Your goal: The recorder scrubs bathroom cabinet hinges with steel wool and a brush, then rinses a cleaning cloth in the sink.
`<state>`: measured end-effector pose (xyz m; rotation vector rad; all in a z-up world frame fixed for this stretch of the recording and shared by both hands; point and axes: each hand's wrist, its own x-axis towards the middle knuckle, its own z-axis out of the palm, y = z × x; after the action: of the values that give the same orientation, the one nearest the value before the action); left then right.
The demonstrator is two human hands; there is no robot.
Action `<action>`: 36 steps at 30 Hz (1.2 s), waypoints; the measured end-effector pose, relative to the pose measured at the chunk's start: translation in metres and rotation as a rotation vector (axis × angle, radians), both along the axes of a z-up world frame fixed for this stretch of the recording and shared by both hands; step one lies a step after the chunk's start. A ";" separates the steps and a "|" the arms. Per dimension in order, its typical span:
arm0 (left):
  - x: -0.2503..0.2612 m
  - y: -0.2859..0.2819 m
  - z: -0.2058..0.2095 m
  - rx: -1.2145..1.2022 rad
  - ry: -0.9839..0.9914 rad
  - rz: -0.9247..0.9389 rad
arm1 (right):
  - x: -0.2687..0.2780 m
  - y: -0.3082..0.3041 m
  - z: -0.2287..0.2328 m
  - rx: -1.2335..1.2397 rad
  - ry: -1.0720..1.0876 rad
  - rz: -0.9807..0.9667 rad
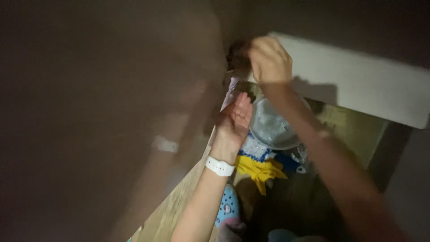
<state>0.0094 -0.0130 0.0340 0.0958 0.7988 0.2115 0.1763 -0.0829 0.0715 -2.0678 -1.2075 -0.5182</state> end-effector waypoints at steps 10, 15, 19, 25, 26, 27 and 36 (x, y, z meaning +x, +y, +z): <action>-0.008 0.006 -0.015 -0.030 -0.032 0.005 | 0.024 0.010 -0.069 0.288 0.788 -0.176; -0.020 0.010 -0.045 0.049 -0.069 -0.008 | -0.015 0.021 -0.055 0.584 1.885 0.067; -0.013 0.014 -0.029 0.069 -0.048 -0.031 | 0.031 0.027 -0.203 0.323 1.743 0.150; -0.029 0.011 0.003 0.036 -0.094 -0.003 | 0.020 0.026 -0.165 0.529 1.874 0.063; -0.024 0.012 0.008 0.080 -0.051 -0.019 | 0.034 0.027 -0.215 0.439 1.882 -0.057; -0.019 0.015 0.014 0.128 -0.009 -0.034 | 0.065 0.048 -0.264 0.352 1.884 -0.175; -0.005 0.024 0.019 -0.138 0.001 0.044 | -0.033 0.002 -0.086 0.541 1.501 0.314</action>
<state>0.0049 0.0107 0.0531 -0.0517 0.8145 0.1978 0.1432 -0.0810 -0.0142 -1.1567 -0.3361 0.7198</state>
